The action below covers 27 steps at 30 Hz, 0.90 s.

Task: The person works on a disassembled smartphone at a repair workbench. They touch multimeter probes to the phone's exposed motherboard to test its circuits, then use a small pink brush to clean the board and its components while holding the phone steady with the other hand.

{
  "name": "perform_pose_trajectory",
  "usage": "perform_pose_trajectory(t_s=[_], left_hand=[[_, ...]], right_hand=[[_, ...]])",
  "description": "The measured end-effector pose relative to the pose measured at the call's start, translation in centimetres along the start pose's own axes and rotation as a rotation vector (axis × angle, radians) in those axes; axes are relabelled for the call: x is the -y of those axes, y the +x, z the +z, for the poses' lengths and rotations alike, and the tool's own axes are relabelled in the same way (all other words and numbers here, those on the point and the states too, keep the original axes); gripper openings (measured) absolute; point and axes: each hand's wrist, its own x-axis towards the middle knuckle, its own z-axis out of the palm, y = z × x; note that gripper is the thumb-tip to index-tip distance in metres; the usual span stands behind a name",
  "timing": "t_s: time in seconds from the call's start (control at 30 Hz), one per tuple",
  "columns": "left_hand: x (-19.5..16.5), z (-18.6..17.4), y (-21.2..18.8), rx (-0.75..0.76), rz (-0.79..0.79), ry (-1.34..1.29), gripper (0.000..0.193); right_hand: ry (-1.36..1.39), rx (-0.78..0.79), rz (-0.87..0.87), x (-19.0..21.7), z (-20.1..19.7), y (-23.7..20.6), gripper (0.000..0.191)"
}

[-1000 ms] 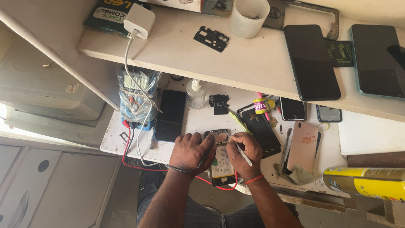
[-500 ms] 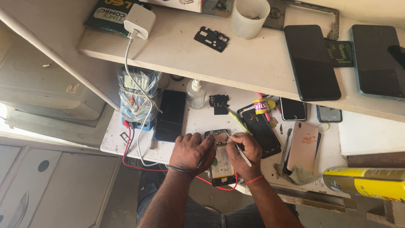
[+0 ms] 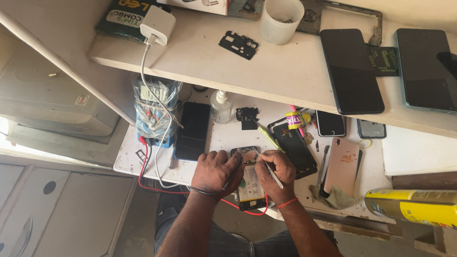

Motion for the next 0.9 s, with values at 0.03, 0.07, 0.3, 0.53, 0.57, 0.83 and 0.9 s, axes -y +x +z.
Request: perform_pose_trajectory(t_s=[0.03,0.07,0.3,0.53,0.57,0.83,0.9], left_hand=[[-0.01,0.0,-0.02,0.003,-0.001,0.002,0.034],[0.01,0.01,-0.02,0.0,-0.001,0.001,0.035],[0.08,0.1,-0.11,-0.017,0.005,-0.003,0.035],[0.12,0.06,-0.06,-0.006,0.006,-0.006,0.035],[0.15,0.04,-0.06,-0.007,0.01,-0.001,0.036],[0.03,-0.02,0.09,0.002,-0.004,0.008,0.036],[0.02,-0.02,0.16,0.003,0.001,0.01,0.035]], right_hand=[[-0.001,0.001,0.0,-0.04,0.01,-0.04,0.016],[-0.003,0.002,0.0,-0.1,0.01,-0.05,0.016],[0.011,-0.005,0.015,-0.33,0.02,-0.31,0.016],[0.007,-0.005,0.023,-0.36,-0.06,-0.35,0.016],[0.009,-0.013,0.034,-0.37,-0.01,-0.37,0.016],[0.021,-0.031,0.025,-0.39,-0.1,-0.15,0.017],[-0.013,-0.033,0.012,-0.23,-0.12,-0.1,0.017]])
